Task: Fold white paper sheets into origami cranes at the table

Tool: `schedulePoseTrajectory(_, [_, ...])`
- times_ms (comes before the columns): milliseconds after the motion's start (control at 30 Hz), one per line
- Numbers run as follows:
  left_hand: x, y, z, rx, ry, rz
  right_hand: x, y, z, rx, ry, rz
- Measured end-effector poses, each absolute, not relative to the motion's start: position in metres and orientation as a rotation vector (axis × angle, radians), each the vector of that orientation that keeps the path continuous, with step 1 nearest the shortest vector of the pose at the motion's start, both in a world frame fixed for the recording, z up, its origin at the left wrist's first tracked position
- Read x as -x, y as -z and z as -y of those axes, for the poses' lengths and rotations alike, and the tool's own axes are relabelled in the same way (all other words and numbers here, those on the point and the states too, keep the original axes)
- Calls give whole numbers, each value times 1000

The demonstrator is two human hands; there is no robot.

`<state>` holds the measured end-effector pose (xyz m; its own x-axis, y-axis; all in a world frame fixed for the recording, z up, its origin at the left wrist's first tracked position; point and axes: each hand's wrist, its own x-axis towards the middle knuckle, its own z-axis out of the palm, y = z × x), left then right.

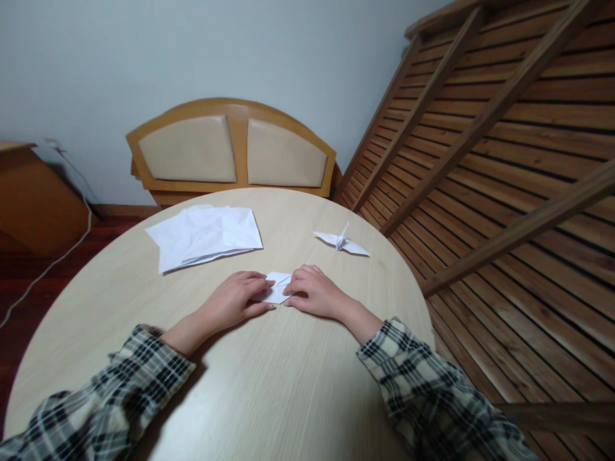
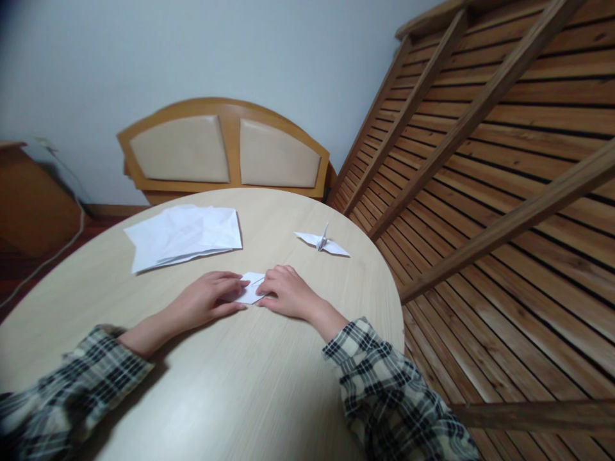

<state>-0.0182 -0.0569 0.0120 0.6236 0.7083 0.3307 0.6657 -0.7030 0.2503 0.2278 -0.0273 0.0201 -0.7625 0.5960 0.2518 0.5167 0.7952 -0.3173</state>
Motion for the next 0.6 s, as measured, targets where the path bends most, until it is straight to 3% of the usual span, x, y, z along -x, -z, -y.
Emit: schedulePoseTrajectory(600, [19, -8, 52, -2688, -673, -1107, -224, -15, 25, 880, -322, 2615])
